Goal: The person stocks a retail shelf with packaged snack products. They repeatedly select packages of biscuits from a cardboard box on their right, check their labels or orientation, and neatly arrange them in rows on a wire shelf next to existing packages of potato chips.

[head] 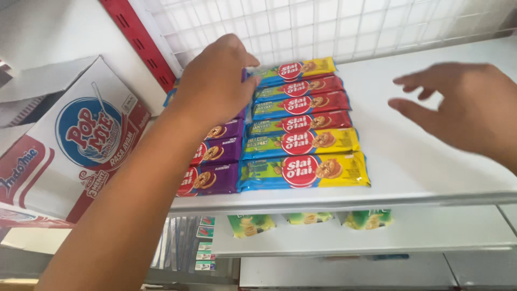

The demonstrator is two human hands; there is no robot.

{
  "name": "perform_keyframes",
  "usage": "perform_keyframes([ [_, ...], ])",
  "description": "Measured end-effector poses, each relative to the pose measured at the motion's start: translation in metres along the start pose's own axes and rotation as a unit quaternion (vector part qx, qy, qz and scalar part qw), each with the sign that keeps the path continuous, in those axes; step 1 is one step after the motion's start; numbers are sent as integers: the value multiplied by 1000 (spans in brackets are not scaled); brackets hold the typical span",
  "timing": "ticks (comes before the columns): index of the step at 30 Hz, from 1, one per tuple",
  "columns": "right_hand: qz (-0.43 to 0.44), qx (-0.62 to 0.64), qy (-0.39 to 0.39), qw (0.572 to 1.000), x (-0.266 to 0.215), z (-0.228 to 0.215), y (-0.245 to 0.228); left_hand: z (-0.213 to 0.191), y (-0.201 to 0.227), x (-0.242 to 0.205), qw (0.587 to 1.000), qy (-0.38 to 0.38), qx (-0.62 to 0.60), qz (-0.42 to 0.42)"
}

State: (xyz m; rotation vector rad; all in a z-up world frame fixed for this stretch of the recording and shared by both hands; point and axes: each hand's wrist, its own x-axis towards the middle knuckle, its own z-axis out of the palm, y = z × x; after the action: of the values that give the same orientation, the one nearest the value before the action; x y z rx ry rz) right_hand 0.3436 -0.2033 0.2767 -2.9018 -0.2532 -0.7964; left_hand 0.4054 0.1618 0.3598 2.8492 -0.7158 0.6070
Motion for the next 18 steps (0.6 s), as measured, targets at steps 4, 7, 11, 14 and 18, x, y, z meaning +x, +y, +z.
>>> perform_keyframes([
  [4, 77, 128, -69, 986, -123, -48, -2, -21, 41, -82, 993, 16, -45, 110],
  [7, 287, -47, -304, 907, -240, -7, 51, -30, 76, -150, 986, 48, -83, 138],
  [11, 232, 112, -127, 958, -431, -27, 57, -3, 107, -234, 984, -2, -148, 95],
  [14, 305, 210, -129, 920, -485, -60, 17, 35, 134, -282, 964, -124, -236, 6],
  [18, 391, 228, -183, 873, -526, -96, -28, 114, 167, -355, 911, -147, -384, -43],
])
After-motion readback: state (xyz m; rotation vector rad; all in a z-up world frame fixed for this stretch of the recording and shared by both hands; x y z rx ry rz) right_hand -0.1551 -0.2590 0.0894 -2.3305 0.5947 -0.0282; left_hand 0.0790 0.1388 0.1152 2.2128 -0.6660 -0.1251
